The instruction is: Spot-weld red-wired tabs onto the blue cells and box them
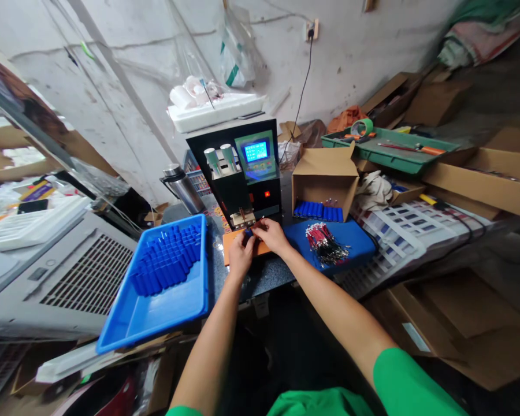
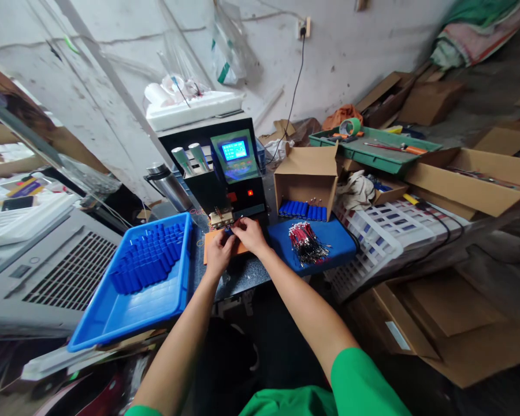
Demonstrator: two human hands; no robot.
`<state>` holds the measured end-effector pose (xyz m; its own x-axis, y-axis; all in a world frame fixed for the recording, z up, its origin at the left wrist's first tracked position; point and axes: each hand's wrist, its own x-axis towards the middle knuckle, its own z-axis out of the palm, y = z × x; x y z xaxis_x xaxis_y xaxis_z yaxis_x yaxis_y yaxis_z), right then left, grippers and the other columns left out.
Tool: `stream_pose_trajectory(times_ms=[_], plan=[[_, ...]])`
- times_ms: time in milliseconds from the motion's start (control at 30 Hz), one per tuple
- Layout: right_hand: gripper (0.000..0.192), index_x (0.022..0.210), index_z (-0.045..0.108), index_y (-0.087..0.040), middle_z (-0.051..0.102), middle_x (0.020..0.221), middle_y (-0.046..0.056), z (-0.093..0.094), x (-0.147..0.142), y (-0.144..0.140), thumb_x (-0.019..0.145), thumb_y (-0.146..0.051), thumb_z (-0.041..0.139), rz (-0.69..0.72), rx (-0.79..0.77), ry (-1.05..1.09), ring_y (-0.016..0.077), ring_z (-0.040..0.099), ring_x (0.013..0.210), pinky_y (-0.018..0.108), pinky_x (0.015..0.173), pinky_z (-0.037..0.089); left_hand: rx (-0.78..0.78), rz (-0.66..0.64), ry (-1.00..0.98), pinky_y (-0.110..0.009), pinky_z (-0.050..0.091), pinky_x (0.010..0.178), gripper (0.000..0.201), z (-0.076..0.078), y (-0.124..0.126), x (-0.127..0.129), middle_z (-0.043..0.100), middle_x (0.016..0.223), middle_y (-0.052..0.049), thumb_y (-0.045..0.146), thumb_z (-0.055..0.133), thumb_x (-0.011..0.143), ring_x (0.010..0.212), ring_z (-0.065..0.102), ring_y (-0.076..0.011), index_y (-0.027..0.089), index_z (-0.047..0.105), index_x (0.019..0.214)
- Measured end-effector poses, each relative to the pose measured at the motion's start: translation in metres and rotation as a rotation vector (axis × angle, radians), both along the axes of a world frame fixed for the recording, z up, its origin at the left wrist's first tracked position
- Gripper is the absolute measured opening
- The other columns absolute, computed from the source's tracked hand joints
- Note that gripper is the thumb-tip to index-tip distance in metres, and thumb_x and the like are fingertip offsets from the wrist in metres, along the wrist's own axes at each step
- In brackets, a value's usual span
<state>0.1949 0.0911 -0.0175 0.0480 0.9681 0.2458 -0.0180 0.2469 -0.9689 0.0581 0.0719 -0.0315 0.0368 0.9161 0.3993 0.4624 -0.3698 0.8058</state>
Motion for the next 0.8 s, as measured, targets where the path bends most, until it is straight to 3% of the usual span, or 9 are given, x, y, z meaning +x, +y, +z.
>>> stream_pose_trajectory(times_ms=[200, 467, 667, 800], plan=[[0.014, 0.068, 0.065, -0.02, 0.068, 0.069, 0.001, -0.007, 0.01, -0.003, 0.075, -0.031, 0.061, -0.032, 0.002, -0.16, 0.0175, 0.06, 0.069, 0.027, 0.066, 0.044, 0.016, 0.047, 0.037, -0.031, 0.048, 0.077, 0.025, -0.001, 0.001, 0.0, 0.07, 0.086, -0.004, 0.034, 0.061, 0.086, 0.081, 0.064, -0.02, 0.017, 0.069, 0.102], [0.025, 0.054, 0.053, -0.021, 0.052, 0.052, -0.003, -0.007, 0.012, -0.005, 0.073, -0.037, 0.057, -0.012, 0.003, -0.13, 0.0148, 0.049, 0.059, 0.026, 0.057, 0.035, 0.029, 0.07, 0.056, -0.029, 0.047, 0.072, 0.025, 0.005, -0.002, 0.002, 0.067, 0.078, -0.003, 0.038, 0.061, 0.085, 0.074, 0.061, -0.0185, 0.017, 0.069, 0.096], [0.026, 0.054, 0.053, -0.022, 0.048, 0.049, -0.004, -0.006, 0.014, -0.007, 0.071, -0.041, 0.058, -0.002, -0.016, -0.083, 0.0142, 0.045, 0.055, 0.026, 0.056, 0.033, -0.012, 0.02, -0.133, -0.032, 0.053, 0.079, 0.036, 0.013, -0.014, -0.003, 0.071, 0.099, -0.008, 0.041, 0.063, 0.084, 0.084, 0.067, -0.0196, 0.016, 0.067, 0.109], [0.025, 0.054, 0.054, -0.022, 0.049, 0.049, -0.003, -0.008, 0.014, -0.005, 0.07, -0.04, 0.058, -0.006, -0.029, -0.041, 0.0145, 0.046, 0.055, 0.027, 0.057, 0.034, 0.069, 0.061, -0.055, -0.033, 0.054, 0.08, 0.027, 0.009, -0.036, -0.014, 0.071, 0.096, -0.009, 0.04, 0.06, 0.087, 0.086, 0.067, -0.02, 0.017, 0.069, 0.098]])
